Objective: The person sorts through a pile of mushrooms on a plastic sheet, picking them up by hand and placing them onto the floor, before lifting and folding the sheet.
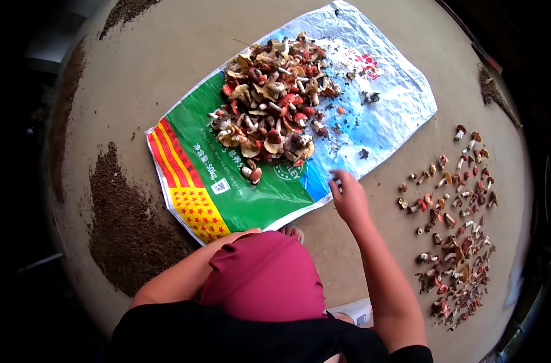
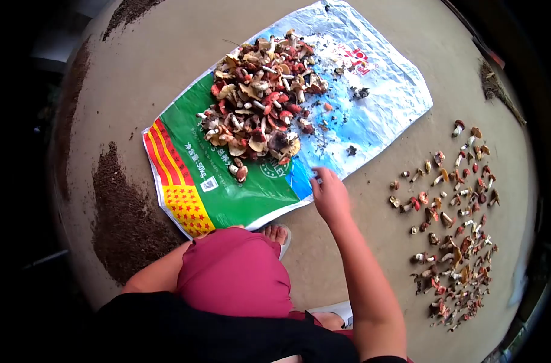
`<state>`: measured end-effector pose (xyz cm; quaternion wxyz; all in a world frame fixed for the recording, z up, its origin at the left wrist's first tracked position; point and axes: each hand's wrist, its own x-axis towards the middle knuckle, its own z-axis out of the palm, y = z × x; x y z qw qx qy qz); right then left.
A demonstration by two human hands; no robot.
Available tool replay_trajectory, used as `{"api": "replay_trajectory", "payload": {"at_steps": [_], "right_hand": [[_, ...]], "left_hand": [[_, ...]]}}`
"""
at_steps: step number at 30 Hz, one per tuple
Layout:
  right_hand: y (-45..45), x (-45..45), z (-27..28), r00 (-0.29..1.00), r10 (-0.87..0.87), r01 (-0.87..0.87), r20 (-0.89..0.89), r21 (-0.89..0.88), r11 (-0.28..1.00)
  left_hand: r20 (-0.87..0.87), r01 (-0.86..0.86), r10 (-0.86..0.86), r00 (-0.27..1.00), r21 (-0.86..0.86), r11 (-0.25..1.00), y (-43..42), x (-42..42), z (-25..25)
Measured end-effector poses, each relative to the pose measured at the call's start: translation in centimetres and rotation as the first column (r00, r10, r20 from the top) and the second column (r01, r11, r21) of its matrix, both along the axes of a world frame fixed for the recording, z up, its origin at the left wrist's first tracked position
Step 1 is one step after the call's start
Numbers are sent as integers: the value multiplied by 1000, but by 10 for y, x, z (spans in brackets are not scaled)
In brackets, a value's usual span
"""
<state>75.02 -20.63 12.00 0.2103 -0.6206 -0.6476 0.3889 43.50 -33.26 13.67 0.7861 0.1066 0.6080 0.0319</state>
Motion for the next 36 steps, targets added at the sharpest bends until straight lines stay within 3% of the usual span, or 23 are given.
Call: {"api": "replay_trajectory", "payload": {"at_steps": [1, 2, 4, 6, 8, 10, 11, 13, 14, 15, 17, 18, 21, 22, 24, 25, 28, 29, 30, 32, 34, 35, 36], "right_hand": [[11, -12, -1, 1000, -10, 9, 16, 24, 1000], [22, -26, -2, 999, -19, 18, 32, 48, 999], [51, -54, 1, 987, 19, -51, 159, 201, 978], [74, -71, -12, 965, 97, -136, 243, 150, 979], [79, -71, -28, 928, 179, -215, 326, 79, 973], [72, -58, -42, 961, 78, -109, 265, 102, 989], [62, -46, -41, 990, -4, -20, 144, 166, 986], [45, -17, -41, 992, -122, 122, -5, 9, 992], [32, 0, -49, 971, -213, 202, -112, -102, 974], [19, 18, -54, 965, -244, 234, -98, -104, 967], [-14, 48, -56, 678, -568, 312, -466, -518, 797], [-28, 58, -52, 661, -597, 347, -455, -520, 780], [-70, 81, -42, 206, -824, 367, -527, -739, 565], [-81, 86, -45, 179, -838, 399, -515, -741, 540], [-108, 105, -48, -38, -863, 243, -503, -843, 481], [-121, 110, -54, -117, -846, 217, -520, -844, 490], [-146, 131, -57, -300, -781, 400, -547, -816, 418], [-151, 141, -62, -253, -782, 539, -570, -754, 375], [-155, 152, -66, -259, -780, 553, -570, -749, 364], [-161, 180, -74, -57, -961, 883, -269, -463, 77], [-177, 213, -105, -60, -976, 959, -212, -284, 3], [-180, 228, -114, -62, -975, 959, -215, -282, 1], [-181, 241, -120, -34, -997, 983, -76, -183, -19]], "left_hand": [[40, 207, -215, 976, 139, 968, 6, -5, 16], [95, 444, -516, 851, 394, 805, 27, -9, 37], [-88, 439, -447, 890, 430, 789, 62, 1, 60], [-300, 481, -378, 876, 477, 736, 107, 19, 69], [-426, 427, -133, 895, 732, 531, 138, 28, 35], [-557, 541, -84, 826, 744, 393, 174, 46, 13], [-611, 596, -50, 790, 747, 294, 189, 58, 6], [-664, 659, 22, 748, 746, 101, 218, 82, -9], [-709, 709, -36, 704, 698, 101, 227, 94, -14], [-728, 736, -105, 677, 672, 88, 236, 107, -20], [-746, 769, -239, 622, 639, 5, 252, 131, -39], [-738, 762, -268, 620, 647, -19, 255, 145, -43], [-827, 818, -381, 414, 522, -244, 255, 183, -57], [-840, 784, -341, 421, 526, -330, 258, 188, -61], [-877, 786, -344, 336, 462, -410, 266, 212, -65], [-890, 780, -330, 315, 441, -444, 270, 220, -69], [-915, 740, -280, 291, 401, -540, 278, 231, -88], [-927, 756, -278, 251, 367, -542, 280, 232, -91], [-938, 771, -274, 211, 332, -543, 282, 233, -94], [-944, 770, -247, 219, 323, -551, 283, 233, -97], [-945, 794, -226, 236, 321, -515, 283, 230, -97], [-946, 797, -214, 245, 322, -511, 283, 230, -98], [-946, 795, -211, 246, 322, -514, 282, 230, -96]]}}
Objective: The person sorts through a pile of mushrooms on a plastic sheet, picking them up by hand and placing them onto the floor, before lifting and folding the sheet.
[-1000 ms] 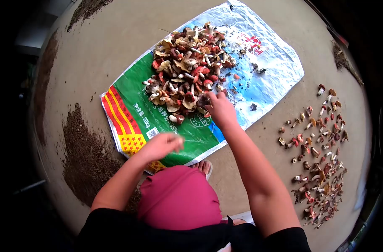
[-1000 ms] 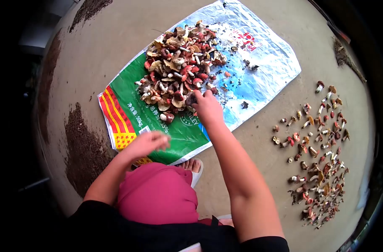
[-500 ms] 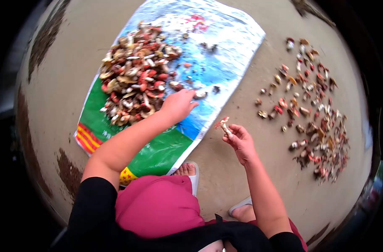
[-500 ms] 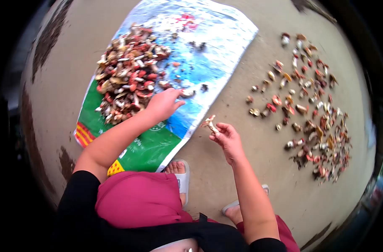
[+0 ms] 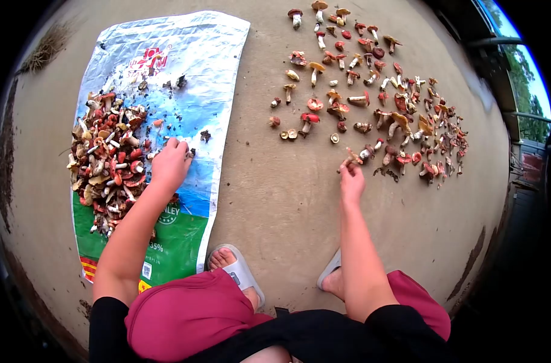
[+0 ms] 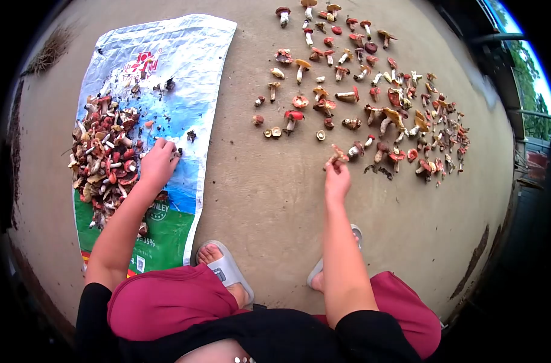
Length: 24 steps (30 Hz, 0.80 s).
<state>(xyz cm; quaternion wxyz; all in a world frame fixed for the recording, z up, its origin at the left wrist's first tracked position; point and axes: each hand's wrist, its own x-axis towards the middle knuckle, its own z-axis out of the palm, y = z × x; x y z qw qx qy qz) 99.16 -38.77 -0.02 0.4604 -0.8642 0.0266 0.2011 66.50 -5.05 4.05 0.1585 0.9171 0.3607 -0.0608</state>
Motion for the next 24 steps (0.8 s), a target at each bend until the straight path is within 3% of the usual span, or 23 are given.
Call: {"api": "replay_trajectory", "payload": {"at_steps": [1, 3, 5, 6, 8, 9, 11, 13, 14, 15, 16, 17, 19, 20, 22, 24], "right_hand": [[-1, 12, -5, 995, 20, -6, 99, -146, 989], [2, 31, -11, 984, 60, -20, 168, -233, 972], [7, 41, -14, 961, 121, -29, 248, -344, 938], [12, 40, -10, 960, 124, -33, 249, -341, 939], [20, 38, -3, 998, 42, -26, 49, -289, 957], [23, 31, 3, 998, 46, -30, 50, -286, 958], [29, -1, 21, 804, 318, -52, 502, -474, 879], [46, -43, 41, 848, 387, -323, 361, -227, 919], [51, -69, 34, 849, 461, -496, 260, 90, 864], [69, -96, 63, 847, 474, -362, -242, 391, 846], [85, -117, 102, 561, 506, -85, -656, 562, 823], [89, -129, 115, 556, 512, -88, -655, 566, 819], [93, -148, 126, 490, 490, 194, -721, 638, 745], [93, -149, 122, 475, 501, 190, -723, 640, 744], [84, -134, 103, 624, 503, 35, -598, 665, 746], [79, -101, 86, 779, 372, -60, -505, 531, 845]], "left_hand": [[1, -10, 10, 1000, -9, 1000, -1, 0, 2], [2, -25, 25, 1000, -15, 1000, -7, -1, 12], [137, -58, 68, 988, -70, 996, -18, 1, 27], [138, -63, 72, 988, -67, 996, -24, 2, 33], [293, -80, 127, 948, -168, 983, -36, 5, 43], [379, -42, 95, 921, -144, 989, -43, 7, 45], [408, -9, 81, 909, -175, 985, -61, 15, 64], [438, 25, 68, 896, -203, 979, -78, 27, 75], [529, 180, -95, 843, -111, 977, -86, 32, 79], [598, 322, -259, 758, 1, 947, -92, 37, 84], [632, 366, -321, 705, 64, 928, -98, 42, 84], [657, 391, -362, 662, 109, 914, -104, 44, 85], [668, 403, -397, 629, 156, 902, -112, 44, 86], [665, 415, -414, 622, 169, 894, -113, 43, 85], [655, 416, -423, 626, 179, 892, -115, 35, 82], [649, 320, -311, 695, 108, 941, -117, 25, 76]]}}
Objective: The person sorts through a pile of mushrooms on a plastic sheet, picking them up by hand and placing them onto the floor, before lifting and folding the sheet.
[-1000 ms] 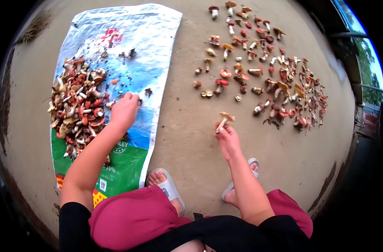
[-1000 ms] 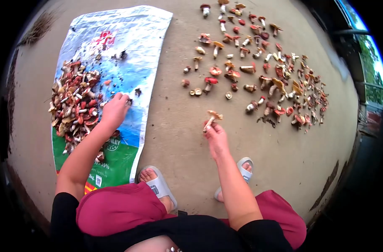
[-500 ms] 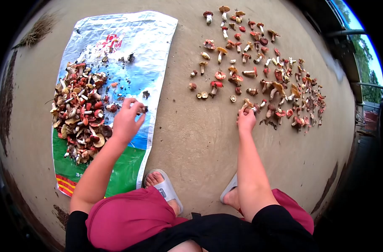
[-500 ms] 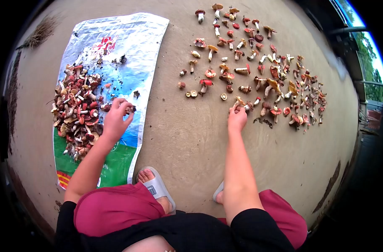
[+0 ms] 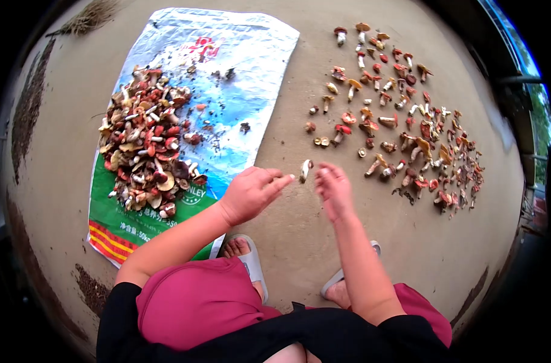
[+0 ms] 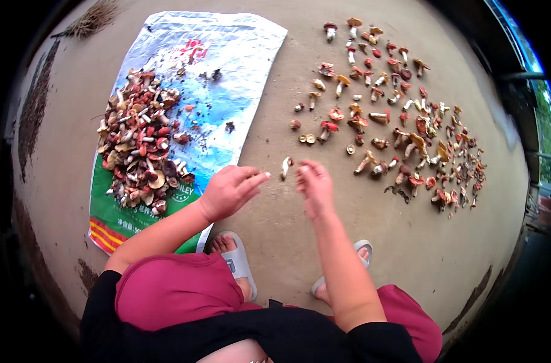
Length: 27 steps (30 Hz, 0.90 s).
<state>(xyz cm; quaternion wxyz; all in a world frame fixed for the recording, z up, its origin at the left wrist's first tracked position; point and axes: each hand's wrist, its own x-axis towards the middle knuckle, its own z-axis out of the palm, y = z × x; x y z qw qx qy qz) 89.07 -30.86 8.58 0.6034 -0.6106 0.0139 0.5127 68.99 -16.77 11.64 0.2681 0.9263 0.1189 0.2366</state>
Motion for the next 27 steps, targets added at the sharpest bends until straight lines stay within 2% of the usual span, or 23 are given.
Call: {"api": "replay_trajectory", "payload": {"at_steps": [2, 4, 6, 8, 9, 10, 11, 12, 14, 15, 16, 18, 19, 22, 23, 24, 25, 26, 27], "right_hand": [[-4, 39, -29, 971, -57, 75, 230, -71, 995], [-4, 64, -43, 864, 89, 45, 496, -253, 967], [-11, 76, -37, 811, 150, 67, 566, -344, 936], [-3, 70, -40, 783, 223, 10, 581, -371, 929], [2, 67, -50, 536, 348, -7, 769, -408, 913], [8, 62, -54, 230, 439, -10, 869, -449, 894], [13, 56, -58, 301, 430, 59, 851, -467, 882], [13, 55, -63, 297, 434, 61, 851, -470, 880], [10, 56, -77, 236, 422, 185, 875, -466, 865], [13, 56, -77, 168, 418, 124, 893, -440, 890], [22, 50, -66, 169, 419, 116, 892, -440, 890], [38, 38, -50, 256, 566, 67, 783, -599, 798], [42, 36, -56, 161, 648, 120, 744, -666, 736], [36, 34, -67, 129, 713, 96, 689, -724, 683], [27, 39, -63, 198, 697, 84, 689, -720, 688], [13, 48, -56, 267, 678, 71, 684, -716, 694], [5, 47, -55, 297, 608, 83, 736, -655, 751], [-3, 49, -56, 331, 533, 98, 779, -590, 801], [-10, 57, -63, 378, 502, 137, 778, -583, 801]], "left_hand": [[-59, -66, 65, 996, -17, 998, 4, -19, -13], [-227, -219, 186, 956, -127, 967, 9, -46, -21], [-204, -326, 287, 936, -195, 925, 11, -52, -33], [-264, -428, 364, 893, -251, 869, 17, -66, -39], [-281, -470, 403, 871, -239, 849, 21, -73, -39], [-298, -512, 442, 846, -227, 828, 25, -80, -39], [-272, -535, 479, 835, -196, 822, 29, -87, -44], [-265, -552, 498, 826, -200, 809, 32, -93, -45], [-283, -571, 510, 813, -210, 794, 37, -100, -45], [-318, -590, 515, 796, -217, 777, 39, -104, -42], [-321, -596, 521, 791, -215, 773, 41, -107, -42], [-279, -595, 539, 795, -186, 782, 46, -110, -42], [-298, -609, 544, 784, -203, 767, 48, -112, -41], [-297, -623, 558, 775, -211, 753, 53, -114, -39], [-220, -605, 566, 795, -213, 767, 55, -112, -50], [-220, -611, 571, 791, -247, 752, 59, -103, -52], [-258, -641, 587, 767, -262, 722, 61, -109, -52], [-183, -643, 617, 766, -181, 744, 65, -113, -53], [-192, -691, 664, 723, -201, 694, 67, -116, -48]]}}
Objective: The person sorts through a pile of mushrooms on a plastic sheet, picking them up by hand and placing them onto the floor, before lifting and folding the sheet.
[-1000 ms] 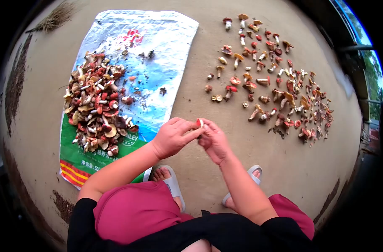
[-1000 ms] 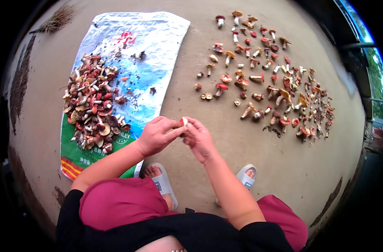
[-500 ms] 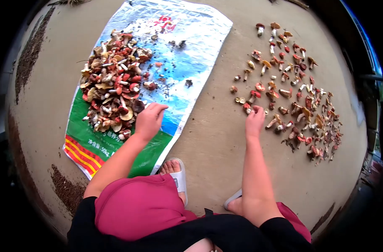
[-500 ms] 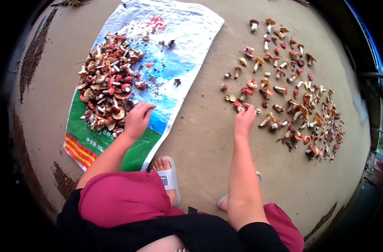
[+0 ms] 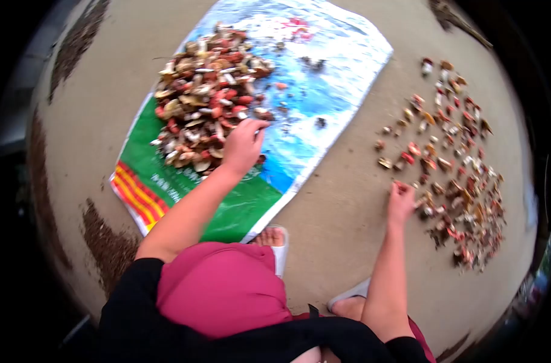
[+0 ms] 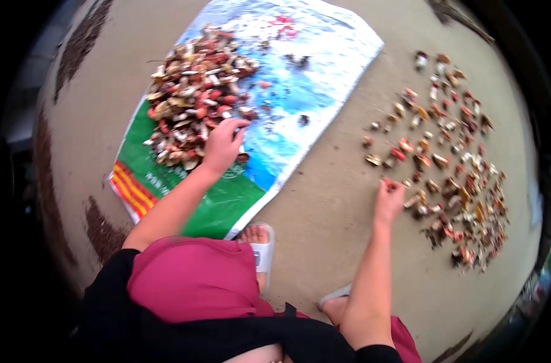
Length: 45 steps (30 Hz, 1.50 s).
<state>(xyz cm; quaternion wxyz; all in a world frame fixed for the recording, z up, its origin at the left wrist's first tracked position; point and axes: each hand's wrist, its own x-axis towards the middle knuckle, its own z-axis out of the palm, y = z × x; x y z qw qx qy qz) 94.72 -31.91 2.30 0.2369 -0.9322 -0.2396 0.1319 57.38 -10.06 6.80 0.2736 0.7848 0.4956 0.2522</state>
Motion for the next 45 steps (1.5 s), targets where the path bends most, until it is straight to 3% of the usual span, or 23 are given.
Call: {"api": "replay_trajectory", "payload": {"at_steps": [1, 4, 7, 8, 9, 11, 14, 15, 18, 19, 20, 21, 23, 26, 29, 31, 33, 34, 36, 40, 41, 42, 45], "right_hand": [[-8, 11, -3, 997, -83, 83, 3, 5, 997], [-5, 20, 1, 995, -44, 55, 93, -122, 991], [4, 6, 25, 989, -40, 71, 143, -216, 974], [6, -2, 28, 989, -39, 69, 144, -216, 974], [6, -10, 30, 987, 68, -50, 149, -118, 992], [15, -37, 37, 966, 225, -231, 130, 33, 972], [27, -79, 43, 940, 337, -328, -44, 147, 933], [33, -94, 52, 909, 416, -401, -37, 202, 894], [55, -129, 49, 795, 542, -400, -271, 438, 805], [60, -138, 42, 752, 535, -330, -385, 483, 811], [63, -144, 38, 694, 528, -254, -489, 520, 815], [68, -151, 44, 618, 546, -206, -565, 554, 806], [70, -154, 55, 562, 444, -123, -698, 460, 879], [56, -150, 50, 515, 443, -93, -734, 466, 880], [42, -139, 48, 458, 437, -37, -774, 474, 879], [34, -123, 40, 443, 364, 144, -819, 466, 873], [37, -93, 36, 611, 247, 224, -752, 463, 857], [42, -75, 34, 703, 170, 252, -691, 465, 849], [53, -31, 14, 953, 110, 13, -284, 400, 917], [89, -4, 24, 999, 34, -30, -43, 84, 996], [92, -2, 24, 999, 30, -29, 23, -50, 998], [92, 0, 23, 999, 33, -32, 21, -47, 998], [99, -3, 15, 984, 55, -6, 168, -281, 960]], "left_hand": [[-41, -67, 63, 997, -97, 993, 4, 2, 7], [-108, -145, 137, 985, -73, 987, 18, -8, 9], [-158, -80, 94, 983, 96, 992, 31, -7, 7], [-213, -27, 37, 976, 50, 998, 33, -2, 7], [-212, -29, 39, 976, 50, 998, 37, -2, 1], [-515, 212, -90, 852, 182, 960, 51, 0, -18], [-595, 202, -87, 799, 129, 971, 59, 11, -29], [-571, 221, -102, 815, 143, 965, 60, 15, -27], [-147, 126, -169, 975, -265, 956, 42, 39, -11], [177, 199, -121, 977, -539, 818, 26, 49, -16], [345, 311, -74, 936, -708, 634, 8, 65, -13], [256, 219, 24, 967, -870, 441, -10, 79, 17], [335, 284, 145, 931, -914, 290, -40, 87, 16], [443, 392, 220, 869, -888, 241, -58, 83, 3], [454, 428, 132, 881, -885, 182, -68, 84, 5], [478, 454, 112, 871, -872, 185, -70, 83, 3], [401, 395, -90, 912, -795, 460, -67, 76, -1], [377, 364, -85, 922, -775, 517, -62, 70, -4], [321, 300, -70, 944, -755, 583, -48, 55, -9], [217, 144, 3, 976, -658, 740, -30, 37, 3], [215, 139, 6, 977, -656, 742, -26, 32, 3], [202, 117, 13, 979, -616, 779, -21, 27, 2], [111, -24, 104, 988, -564, 825, -10, 11, 16]]}}
